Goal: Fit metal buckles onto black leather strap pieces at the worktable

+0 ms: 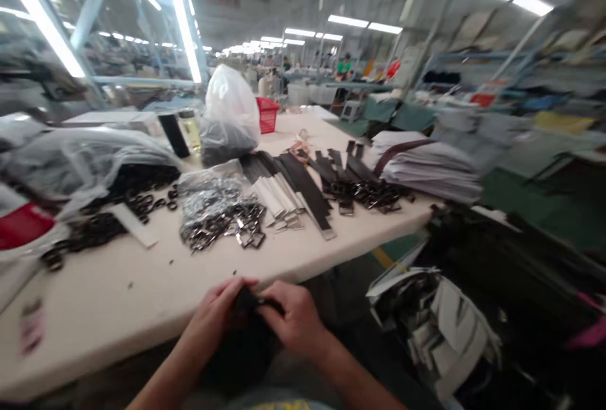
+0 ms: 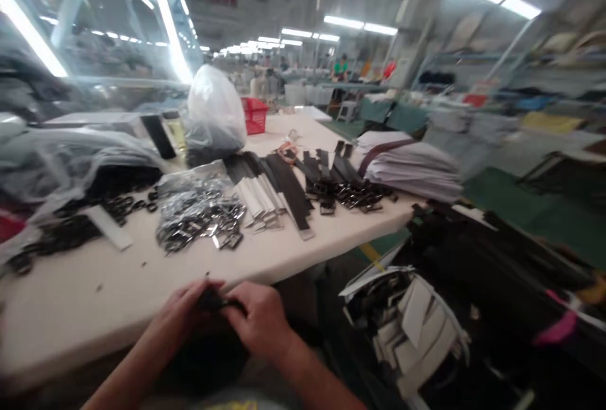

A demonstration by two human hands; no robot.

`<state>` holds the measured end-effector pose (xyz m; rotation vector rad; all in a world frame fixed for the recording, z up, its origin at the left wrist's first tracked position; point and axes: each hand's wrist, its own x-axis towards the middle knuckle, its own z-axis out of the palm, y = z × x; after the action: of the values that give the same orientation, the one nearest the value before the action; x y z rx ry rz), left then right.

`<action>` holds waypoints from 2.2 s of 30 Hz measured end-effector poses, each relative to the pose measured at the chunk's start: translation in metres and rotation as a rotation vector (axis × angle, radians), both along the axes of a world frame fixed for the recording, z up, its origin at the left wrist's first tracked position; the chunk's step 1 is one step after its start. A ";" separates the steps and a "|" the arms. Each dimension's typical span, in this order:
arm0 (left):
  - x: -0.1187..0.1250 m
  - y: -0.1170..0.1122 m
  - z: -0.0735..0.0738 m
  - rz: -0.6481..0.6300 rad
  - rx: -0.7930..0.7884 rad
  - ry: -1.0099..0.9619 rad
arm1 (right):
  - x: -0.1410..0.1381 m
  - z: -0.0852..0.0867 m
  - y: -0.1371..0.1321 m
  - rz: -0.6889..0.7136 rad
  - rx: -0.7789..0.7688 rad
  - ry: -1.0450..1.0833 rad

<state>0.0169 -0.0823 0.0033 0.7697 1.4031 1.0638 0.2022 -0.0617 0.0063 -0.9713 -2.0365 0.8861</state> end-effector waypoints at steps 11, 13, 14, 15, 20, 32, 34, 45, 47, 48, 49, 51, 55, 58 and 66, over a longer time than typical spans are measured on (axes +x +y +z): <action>0.030 -0.009 0.003 0.002 0.195 -0.355 | -0.012 -0.006 0.004 -0.045 0.058 -0.006; 0.024 -0.006 0.005 -0.010 0.207 -0.286 | -0.007 -0.003 0.007 0.017 -0.147 0.002; 0.020 -0.005 0.007 -0.012 0.199 -0.247 | -0.004 -0.002 0.009 0.068 -0.249 -0.004; 0.016 -0.004 0.009 -0.010 0.184 -0.214 | 0.000 -0.001 0.010 0.120 -0.333 -0.018; 0.013 -0.007 0.010 -0.053 0.161 -0.174 | 0.007 -0.005 0.014 0.192 -0.454 -0.047; -0.016 -0.007 0.017 0.012 0.172 0.070 | 0.009 0.008 0.022 0.335 -0.794 0.036; -0.017 -0.009 0.018 -0.002 0.175 0.083 | 0.005 0.009 0.023 0.327 -0.831 0.088; -0.013 -0.010 0.014 -0.072 0.219 0.106 | -0.014 -0.002 0.028 0.423 -0.861 0.124; -0.018 -0.007 0.011 -0.079 0.223 0.100 | -0.012 -0.002 0.028 0.407 -0.841 0.115; -0.023 -0.004 0.009 -0.087 0.231 0.117 | -0.012 -0.002 0.028 0.393 -0.818 0.107; -0.030 0.001 0.008 -0.086 0.252 0.160 | -0.011 -0.002 0.028 0.380 -0.789 0.096; -0.049 0.014 0.008 -0.038 0.339 0.363 | -0.009 -0.003 0.029 0.363 -0.739 0.075; -0.101 0.053 0.015 0.132 0.456 1.026 | -0.009 -0.006 0.028 0.368 -0.708 0.050; -0.130 0.083 0.017 0.151 0.345 1.319 | -0.011 -0.007 0.026 0.370 -0.705 0.040; -0.149 0.107 0.014 0.034 0.222 1.415 | -0.012 -0.011 0.027 0.368 -0.716 0.050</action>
<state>-0.1320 0.0250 0.0168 1.8524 2.4502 0.6243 0.1897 -0.0345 -0.0042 -0.9147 -1.9045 1.8988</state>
